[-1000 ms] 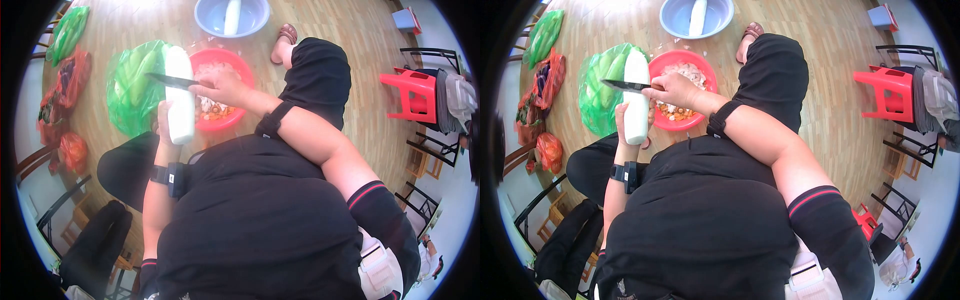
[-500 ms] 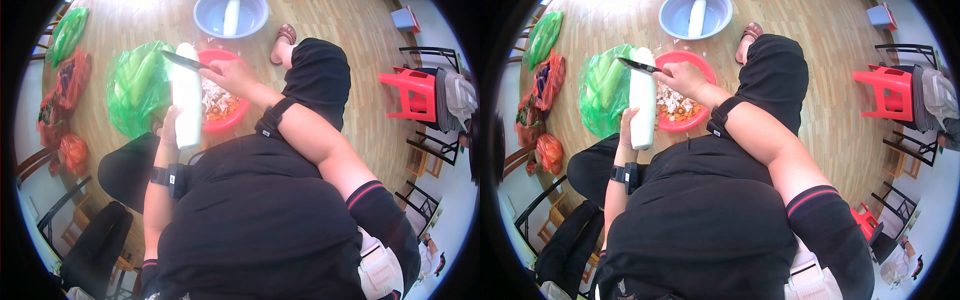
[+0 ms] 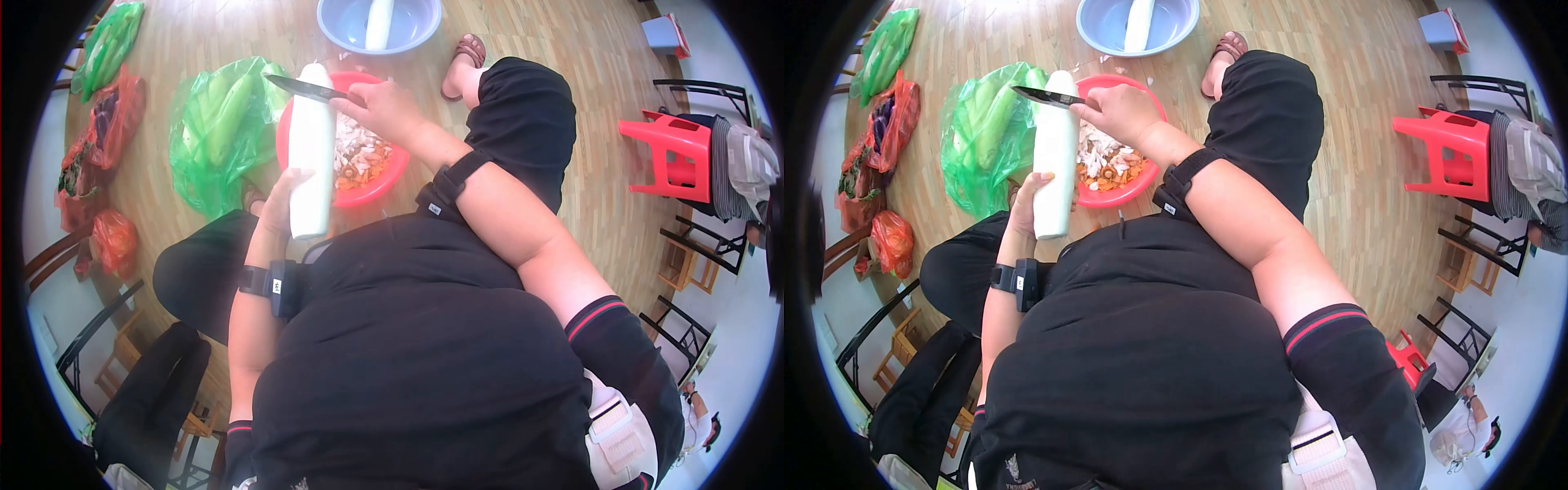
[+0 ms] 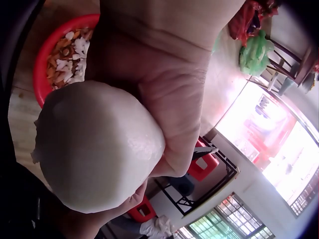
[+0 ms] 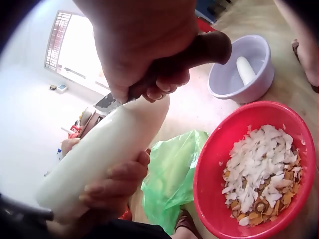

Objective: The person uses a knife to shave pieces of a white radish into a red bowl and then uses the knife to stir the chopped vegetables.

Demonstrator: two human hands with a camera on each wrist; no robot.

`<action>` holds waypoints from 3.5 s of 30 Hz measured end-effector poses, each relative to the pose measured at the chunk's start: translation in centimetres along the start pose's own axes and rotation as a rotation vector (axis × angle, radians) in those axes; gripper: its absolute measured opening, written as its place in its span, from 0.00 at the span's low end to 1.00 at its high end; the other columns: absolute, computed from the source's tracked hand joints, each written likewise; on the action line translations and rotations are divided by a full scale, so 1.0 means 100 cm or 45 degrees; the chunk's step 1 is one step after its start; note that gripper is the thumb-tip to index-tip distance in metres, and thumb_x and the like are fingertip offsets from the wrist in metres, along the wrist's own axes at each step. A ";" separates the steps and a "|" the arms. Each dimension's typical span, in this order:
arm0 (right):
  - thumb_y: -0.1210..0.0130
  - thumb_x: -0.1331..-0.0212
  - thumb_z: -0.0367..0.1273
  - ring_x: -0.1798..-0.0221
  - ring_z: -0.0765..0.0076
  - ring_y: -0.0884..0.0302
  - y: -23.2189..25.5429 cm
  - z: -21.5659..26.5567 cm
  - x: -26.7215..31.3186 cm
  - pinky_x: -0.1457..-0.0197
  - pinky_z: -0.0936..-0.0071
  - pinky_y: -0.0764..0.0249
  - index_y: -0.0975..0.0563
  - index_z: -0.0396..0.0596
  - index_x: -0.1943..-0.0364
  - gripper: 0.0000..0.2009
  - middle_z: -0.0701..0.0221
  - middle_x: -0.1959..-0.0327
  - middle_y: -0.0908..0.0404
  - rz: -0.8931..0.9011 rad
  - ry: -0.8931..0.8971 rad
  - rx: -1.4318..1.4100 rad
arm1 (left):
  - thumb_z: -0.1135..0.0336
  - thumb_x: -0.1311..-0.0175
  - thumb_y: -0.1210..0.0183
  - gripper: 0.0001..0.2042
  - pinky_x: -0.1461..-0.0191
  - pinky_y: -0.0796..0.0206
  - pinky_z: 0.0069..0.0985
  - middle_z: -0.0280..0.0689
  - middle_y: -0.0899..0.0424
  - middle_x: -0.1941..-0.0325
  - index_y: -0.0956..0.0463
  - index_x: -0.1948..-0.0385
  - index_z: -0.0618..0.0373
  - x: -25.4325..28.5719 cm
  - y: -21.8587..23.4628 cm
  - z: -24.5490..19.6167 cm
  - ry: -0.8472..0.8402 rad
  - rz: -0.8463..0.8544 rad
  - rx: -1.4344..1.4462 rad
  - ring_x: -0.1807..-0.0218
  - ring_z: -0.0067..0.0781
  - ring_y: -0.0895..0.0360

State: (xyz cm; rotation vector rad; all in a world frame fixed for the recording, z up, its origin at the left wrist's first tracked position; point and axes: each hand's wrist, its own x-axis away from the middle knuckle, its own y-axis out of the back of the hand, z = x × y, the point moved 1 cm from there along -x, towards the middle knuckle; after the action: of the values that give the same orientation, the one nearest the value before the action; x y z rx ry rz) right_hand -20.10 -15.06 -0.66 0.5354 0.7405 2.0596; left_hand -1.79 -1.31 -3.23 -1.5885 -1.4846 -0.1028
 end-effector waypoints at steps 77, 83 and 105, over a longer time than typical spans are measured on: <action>0.43 0.45 0.50 0.76 0.64 0.23 -0.031 -0.062 -0.008 0.70 0.68 0.27 0.23 0.48 0.70 0.19 0.67 0.76 0.19 -0.070 -0.291 -0.175 | 0.64 0.57 0.37 0.17 0.63 0.31 0.27 0.40 0.20 0.68 0.24 0.65 0.65 -0.005 -0.009 -0.002 -0.349 -0.388 -0.989 0.66 0.28 0.22; 0.38 0.46 0.49 0.77 0.81 0.34 -0.038 -0.048 -0.007 0.77 0.82 0.35 0.28 0.48 0.63 0.21 0.66 0.70 0.21 -0.014 -0.727 -1.592 | 0.60 0.59 0.34 0.33 0.49 0.32 0.32 0.48 0.24 0.52 0.35 0.49 0.64 -0.006 -0.003 -0.001 -0.399 -0.474 -1.254 0.52 0.38 0.24; 0.41 0.49 0.49 0.81 0.84 0.37 -0.032 -0.027 -0.007 0.81 0.84 0.41 0.28 0.49 0.59 0.22 0.77 0.73 0.26 0.219 -0.471 -1.742 | 0.62 0.57 0.29 0.35 0.45 0.35 0.28 0.41 0.26 0.52 0.36 0.45 0.64 0.001 -0.024 -0.009 -0.330 -0.232 -0.926 0.49 0.30 0.28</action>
State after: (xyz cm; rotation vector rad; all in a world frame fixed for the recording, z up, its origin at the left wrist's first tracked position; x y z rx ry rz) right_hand -19.50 -14.97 -4.86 0.1388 -0.9504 2.0013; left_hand -3.23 -2.20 -1.34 -2.0828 -1.9247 -0.6201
